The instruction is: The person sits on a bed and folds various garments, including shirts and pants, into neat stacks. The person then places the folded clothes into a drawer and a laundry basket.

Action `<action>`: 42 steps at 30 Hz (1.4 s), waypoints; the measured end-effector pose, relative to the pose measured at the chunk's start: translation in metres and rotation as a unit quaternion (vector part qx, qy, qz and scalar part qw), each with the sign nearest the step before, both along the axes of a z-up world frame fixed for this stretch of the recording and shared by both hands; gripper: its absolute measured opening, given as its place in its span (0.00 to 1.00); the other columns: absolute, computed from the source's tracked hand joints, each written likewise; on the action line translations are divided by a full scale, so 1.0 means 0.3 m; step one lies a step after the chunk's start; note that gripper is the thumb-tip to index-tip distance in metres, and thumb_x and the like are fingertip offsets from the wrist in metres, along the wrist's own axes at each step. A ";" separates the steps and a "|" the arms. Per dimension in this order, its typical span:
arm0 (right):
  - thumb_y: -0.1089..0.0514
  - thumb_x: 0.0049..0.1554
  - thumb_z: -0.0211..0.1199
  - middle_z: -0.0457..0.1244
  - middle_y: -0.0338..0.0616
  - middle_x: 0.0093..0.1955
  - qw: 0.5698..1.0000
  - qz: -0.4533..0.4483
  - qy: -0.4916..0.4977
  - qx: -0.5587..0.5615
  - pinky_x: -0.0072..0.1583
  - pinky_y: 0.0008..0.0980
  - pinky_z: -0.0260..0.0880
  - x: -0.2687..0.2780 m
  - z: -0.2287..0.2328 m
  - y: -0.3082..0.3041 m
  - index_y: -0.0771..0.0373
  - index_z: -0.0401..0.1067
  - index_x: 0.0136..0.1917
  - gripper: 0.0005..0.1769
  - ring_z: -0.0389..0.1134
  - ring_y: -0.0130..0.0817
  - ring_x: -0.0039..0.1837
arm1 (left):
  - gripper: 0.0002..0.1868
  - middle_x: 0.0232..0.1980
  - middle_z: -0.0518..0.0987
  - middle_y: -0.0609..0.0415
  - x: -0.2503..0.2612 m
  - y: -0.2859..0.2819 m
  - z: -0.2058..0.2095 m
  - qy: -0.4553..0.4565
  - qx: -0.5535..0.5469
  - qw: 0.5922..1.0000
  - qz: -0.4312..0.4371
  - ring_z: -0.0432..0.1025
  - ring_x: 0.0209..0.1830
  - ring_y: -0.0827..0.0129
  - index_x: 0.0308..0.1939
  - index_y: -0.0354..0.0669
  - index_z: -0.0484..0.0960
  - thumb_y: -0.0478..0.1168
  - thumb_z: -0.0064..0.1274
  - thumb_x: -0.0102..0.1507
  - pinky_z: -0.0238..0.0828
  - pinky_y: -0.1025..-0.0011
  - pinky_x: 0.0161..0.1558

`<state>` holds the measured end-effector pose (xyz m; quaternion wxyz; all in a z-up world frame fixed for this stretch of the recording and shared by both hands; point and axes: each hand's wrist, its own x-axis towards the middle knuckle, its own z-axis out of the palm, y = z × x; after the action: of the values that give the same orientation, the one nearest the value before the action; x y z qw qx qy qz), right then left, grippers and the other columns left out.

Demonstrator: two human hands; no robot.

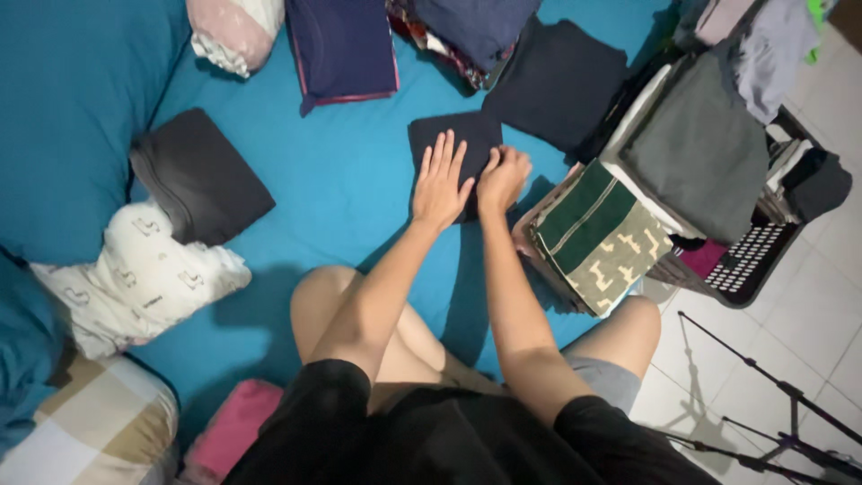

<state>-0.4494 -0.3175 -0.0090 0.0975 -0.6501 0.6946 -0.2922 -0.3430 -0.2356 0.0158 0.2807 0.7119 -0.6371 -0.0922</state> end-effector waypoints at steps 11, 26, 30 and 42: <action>0.37 0.46 0.75 0.69 0.67 0.46 0.986 0.149 0.044 0.057 0.51 0.54 0.70 0.077 0.328 0.032 0.69 0.76 0.56 0.37 0.70 0.64 0.50 | 0.46 0.83 0.35 0.36 -0.006 -0.101 0.035 0.540 0.221 0.802 0.127 0.24 0.82 0.47 0.81 0.43 0.47 0.62 0.52 0.71 0.26 0.52 0.76; 0.56 0.64 0.64 0.68 0.39 0.49 0.785 0.382 -0.407 0.268 0.49 0.25 0.67 0.741 0.121 0.368 0.68 0.78 0.59 0.15 0.65 0.23 0.47 | 0.19 0.45 0.83 0.48 0.858 0.900 0.179 0.852 -0.097 0.455 0.239 0.79 0.43 0.60 0.48 0.35 0.81 0.42 0.59 0.57 0.78 0.62 0.51; 0.46 0.59 0.68 0.71 0.45 0.53 0.727 0.420 -0.307 0.448 0.54 0.29 0.70 1.066 -0.123 0.504 0.69 0.78 0.59 0.25 0.69 0.28 0.52 | 0.27 0.53 0.81 0.48 0.887 1.186 0.286 0.823 -0.191 0.449 0.290 0.76 0.53 0.60 0.57 0.33 0.77 0.40 0.59 0.56 0.75 0.64 0.57; 0.48 0.54 0.72 0.71 0.53 0.57 0.793 0.335 -0.331 0.387 0.59 0.33 0.72 0.702 -0.038 0.430 0.71 0.74 0.61 0.30 0.72 0.36 0.56 | 0.18 0.43 0.84 0.50 0.867 1.231 0.287 0.802 -0.264 0.401 0.356 0.81 0.41 0.61 0.47 0.36 0.83 0.38 0.57 0.54 0.79 0.68 0.49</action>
<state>-0.2389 -0.1887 -0.0205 0.6568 -0.6133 0.4138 -0.1458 -0.0831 0.1336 0.1019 0.8439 0.3644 0.1983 -0.3401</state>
